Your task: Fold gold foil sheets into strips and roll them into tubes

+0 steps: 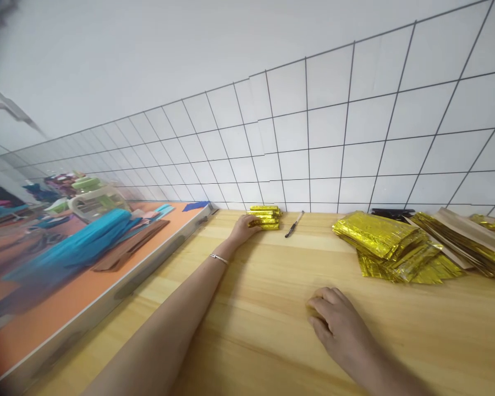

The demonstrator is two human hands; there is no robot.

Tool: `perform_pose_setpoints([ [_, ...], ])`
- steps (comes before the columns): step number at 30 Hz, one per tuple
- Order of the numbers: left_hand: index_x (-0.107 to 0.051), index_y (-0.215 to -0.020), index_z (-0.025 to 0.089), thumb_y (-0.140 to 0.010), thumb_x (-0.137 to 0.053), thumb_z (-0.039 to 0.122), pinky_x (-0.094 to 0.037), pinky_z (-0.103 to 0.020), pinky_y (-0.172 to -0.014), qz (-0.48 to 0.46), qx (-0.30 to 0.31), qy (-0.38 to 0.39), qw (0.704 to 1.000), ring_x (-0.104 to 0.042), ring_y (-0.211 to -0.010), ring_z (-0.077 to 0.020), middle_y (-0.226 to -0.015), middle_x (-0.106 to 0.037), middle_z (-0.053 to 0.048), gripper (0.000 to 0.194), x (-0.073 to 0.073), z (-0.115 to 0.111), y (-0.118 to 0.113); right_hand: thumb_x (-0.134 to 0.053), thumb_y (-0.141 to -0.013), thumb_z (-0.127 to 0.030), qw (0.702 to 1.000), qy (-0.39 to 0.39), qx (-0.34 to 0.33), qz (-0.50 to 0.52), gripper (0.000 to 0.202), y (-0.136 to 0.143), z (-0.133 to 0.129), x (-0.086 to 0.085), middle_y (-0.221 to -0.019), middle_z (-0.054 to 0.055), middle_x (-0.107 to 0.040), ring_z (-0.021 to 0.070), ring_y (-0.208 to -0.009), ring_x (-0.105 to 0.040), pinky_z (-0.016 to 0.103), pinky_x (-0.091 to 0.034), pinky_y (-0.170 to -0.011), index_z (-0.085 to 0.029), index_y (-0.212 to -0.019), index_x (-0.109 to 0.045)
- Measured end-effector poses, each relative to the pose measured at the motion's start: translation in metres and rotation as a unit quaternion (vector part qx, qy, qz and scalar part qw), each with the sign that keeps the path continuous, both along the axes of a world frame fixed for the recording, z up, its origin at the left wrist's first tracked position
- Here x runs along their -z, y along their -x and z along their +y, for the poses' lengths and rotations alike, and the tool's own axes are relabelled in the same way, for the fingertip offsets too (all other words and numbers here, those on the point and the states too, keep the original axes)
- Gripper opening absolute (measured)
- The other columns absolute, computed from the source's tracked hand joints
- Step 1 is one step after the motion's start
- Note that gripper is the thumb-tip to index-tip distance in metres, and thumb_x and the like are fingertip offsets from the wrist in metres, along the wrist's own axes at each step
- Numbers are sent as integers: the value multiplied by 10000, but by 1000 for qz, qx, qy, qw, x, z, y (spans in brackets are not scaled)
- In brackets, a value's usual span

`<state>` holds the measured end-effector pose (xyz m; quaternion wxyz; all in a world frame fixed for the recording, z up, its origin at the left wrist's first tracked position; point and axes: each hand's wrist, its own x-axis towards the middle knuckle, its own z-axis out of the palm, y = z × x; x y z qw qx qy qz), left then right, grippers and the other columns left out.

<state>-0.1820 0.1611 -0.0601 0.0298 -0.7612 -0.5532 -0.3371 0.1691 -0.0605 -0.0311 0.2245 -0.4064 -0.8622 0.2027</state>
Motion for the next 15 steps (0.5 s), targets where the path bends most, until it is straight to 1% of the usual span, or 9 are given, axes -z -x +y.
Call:
perform_pose_setpoints([
  [5, -639, -1035, 220, -677, -737, 298, -406, -375, -901, 1, -17, -7, 1000, -525, -1006, -234, -1035, -620, -67, 379, 0, 0, -4, -465, -841, -198, 1000, 12, 1, 5, 153, 0, -1, -3, -940, 71, -578, 212, -918, -508, 363, -437, -809, -217, -904, -603],
  [12, -612, -993, 238, -680, -727, 256, -375, -385, -920, 7, -40, -5, 999, -487, -1051, -241, -1056, -594, -54, 334, -3, -5, -12, -478, -832, -196, 1000, 6, -1, 19, 146, 0, 0, -2, -924, 63, -584, 213, -909, -510, 360, -439, -802, -227, -894, -606],
  [15, -594, -976, 241, -696, -714, 234, -364, -389, -919, 6, -49, -7, 999, -488, -1051, -242, -1031, -601, -46, 305, -4, -7, -15, -477, -831, -189, 1000, 9, 1, 13, 144, 0, 0, -2, -927, 57, -581, 208, -909, -512, 351, -438, -801, -227, -886, -605],
])
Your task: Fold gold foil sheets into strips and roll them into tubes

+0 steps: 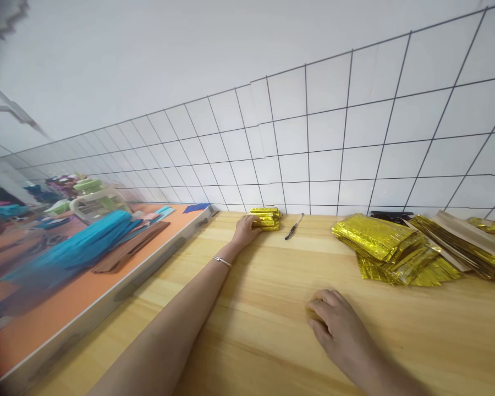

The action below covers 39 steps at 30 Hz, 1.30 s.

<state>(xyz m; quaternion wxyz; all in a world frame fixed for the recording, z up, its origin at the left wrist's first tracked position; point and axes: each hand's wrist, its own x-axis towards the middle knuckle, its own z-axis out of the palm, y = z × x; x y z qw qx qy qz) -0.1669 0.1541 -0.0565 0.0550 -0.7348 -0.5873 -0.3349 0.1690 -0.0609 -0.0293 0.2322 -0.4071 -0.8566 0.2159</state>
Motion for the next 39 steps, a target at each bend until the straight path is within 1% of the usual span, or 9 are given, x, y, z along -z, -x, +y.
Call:
perform_pose_setpoints([
  [6, -587, -942, 237, -717, -696, 224, -355, -390, -915, -4, -11, -2, 1000, -499, -1037, -245, -1007, -613, -43, 250, 1, -1, -2, -475, -833, -191, 1000, 8, 4, -12, 149, 1, 0, -3, -942, 64, -580, 214, -923, -511, 357, -435, -811, -223, -903, -603],
  [13, -590, -1010, 246, -707, -694, 207, -362, -391, -920, -11, -15, -4, 1000, -491, -1063, -253, -1050, -614, -50, 322, -3, -3, 0, -471, -834, -196, 1000, 12, 6, -15, 151, 0, -1, -2, -951, 69, -581, 220, -931, -512, 367, -438, -820, -229, -903, -601],
  [16, -602, -987, 244, -719, -677, 208, -366, -390, -921, -16, -17, -8, 1000, -488, -1069, -246, -1062, -611, -49, 281, -3, -4, 2, -464, -840, -201, 1000, 10, 3, -13, 152, 0, -1, -1, -946, 69, -583, 220, -927, -513, 369, -441, -814, -231, -904, -599],
  [21, -626, -877, 238, -736, -654, 212, -378, -389, -907, -24, -19, -6, 1000, -510, -1024, -231, -997, -628, -38, 147, -3, 0, 0, -470, -837, -201, 1000, 10, 2, -9, 141, 0, -1, -2, -944, 74, -579, 219, -919, -511, 369, -442, -806, -224, -897, -595],
  [25, -625, -895, 239, -753, -639, 222, -379, -395, -908, -37, -24, -10, 999, -502, -1038, -234, -1006, -626, -44, 144, -1, 4, -4, -472, -834, -186, 1000, 12, 3, -12, 132, 1, -1, -1, -935, 68, -576, 212, -919, -505, 365, -436, -809, -217, -874, -593],
  [30, -629, -903, 238, -741, -657, 234, -379, -396, -918, -54, -24, -10, 998, -507, -1036, -234, -999, -631, -46, 164, 1, 4, -6, -474, -830, -172, 1000, 2, 1, -5, 137, 1, -1, -2, -941, 66, -573, 209, -916, -502, 360, -433, -805, -217, -890, -588],
  [33, -633, -907, 240, -722, -685, 246, -378, -401, -938, -75, -24, -12, 997, -510, -1043, -231, -1003, -632, -38, 193, 0, 3, -4, -477, -825, -167, 1000, 2, 4, -2, 134, 1, -1, -4, -915, 61, -575, 208, -902, -507, 351, -434, -792, -218, -874, -591],
  [36, -631, -937, 228, -726, -697, 271, -387, -413, -951, -115, -35, -18, 993, -507, -1067, -237, -1048, -617, -52, 226, 0, 1, 1, -495, -810, -157, 1000, -3, 7, 11, 146, 1, -2, -5, -915, 59, -581, 206, -908, -511, 345, -429, -800, -212, -892, -602],
  [39, -596, -1032, 186, -840, -591, 310, -440, -409, -908, -178, -62, -29, 982, -533, -1037, -212, -1117, -577, -75, 229, 2, -3, 5, -514, -798, -153, 1000, -9, 10, 26, 164, 0, -2, -4, -918, 55, -590, 200, -902, -517, 336, -427, -797, -209, -916, -613],
])
